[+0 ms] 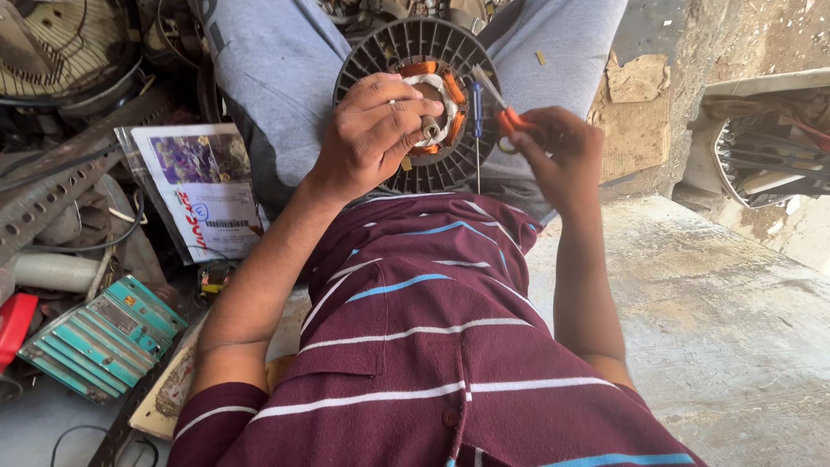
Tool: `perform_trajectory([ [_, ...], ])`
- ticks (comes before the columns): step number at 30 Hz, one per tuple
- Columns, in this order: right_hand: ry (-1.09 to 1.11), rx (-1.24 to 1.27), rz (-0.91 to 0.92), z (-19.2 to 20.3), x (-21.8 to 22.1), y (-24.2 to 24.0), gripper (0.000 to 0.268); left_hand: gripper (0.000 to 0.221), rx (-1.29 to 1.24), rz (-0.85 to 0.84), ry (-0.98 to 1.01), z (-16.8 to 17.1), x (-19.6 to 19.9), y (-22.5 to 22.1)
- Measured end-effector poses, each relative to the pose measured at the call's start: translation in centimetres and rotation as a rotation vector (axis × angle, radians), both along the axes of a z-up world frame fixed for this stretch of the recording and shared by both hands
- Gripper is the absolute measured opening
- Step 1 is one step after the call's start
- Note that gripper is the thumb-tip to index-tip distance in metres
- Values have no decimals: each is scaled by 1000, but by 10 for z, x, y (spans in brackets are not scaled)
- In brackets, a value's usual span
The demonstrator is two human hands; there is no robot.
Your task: The person sits cross-legged and works on a fan motor stator, using a screwdriver to adjust copper windings and a pair of scissors to cut wires. They also light a match and apply the flame to the windings, then continue trimming and arranging the wires.
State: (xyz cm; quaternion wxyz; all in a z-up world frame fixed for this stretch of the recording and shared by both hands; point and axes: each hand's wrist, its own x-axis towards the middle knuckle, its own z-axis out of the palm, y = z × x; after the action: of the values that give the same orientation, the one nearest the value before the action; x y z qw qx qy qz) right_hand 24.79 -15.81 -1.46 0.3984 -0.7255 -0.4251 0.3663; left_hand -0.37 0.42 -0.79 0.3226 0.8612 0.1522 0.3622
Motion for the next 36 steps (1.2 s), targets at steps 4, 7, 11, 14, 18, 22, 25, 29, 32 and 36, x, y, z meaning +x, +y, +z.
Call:
perform_trajectory([
  [4,292,63,-146,-11,4,3,19,24,-115,233,-23,5,-22,-21],
  [7,442,172,-94,-14,4,17,21,30,-73,338,236,4,-33,-45],
  [11,222,93,81,-8,4,42,20,28,-34,388,381,-3,-30,-64],
  [14,61,21,152,10,2,54,19,25,-5,403,410,-6,-33,-67],
  [18,-258,174,234,31,-4,58,27,19,4,353,432,-15,-35,-74],
  [22,-405,268,120,43,-16,41,28,13,-206,293,307,-12,-47,-60],
  [25,-329,209,126,47,-18,23,21,23,-386,532,370,10,-85,-20],
  [29,-319,172,87,50,-25,15,18,24,-252,869,263,24,-125,39],
  [32,-280,170,131,50,-43,25,18,31,-74,622,128,14,-105,18],
  [36,-294,200,241,47,-65,47,18,20,-176,393,223,6,-53,-22],
])
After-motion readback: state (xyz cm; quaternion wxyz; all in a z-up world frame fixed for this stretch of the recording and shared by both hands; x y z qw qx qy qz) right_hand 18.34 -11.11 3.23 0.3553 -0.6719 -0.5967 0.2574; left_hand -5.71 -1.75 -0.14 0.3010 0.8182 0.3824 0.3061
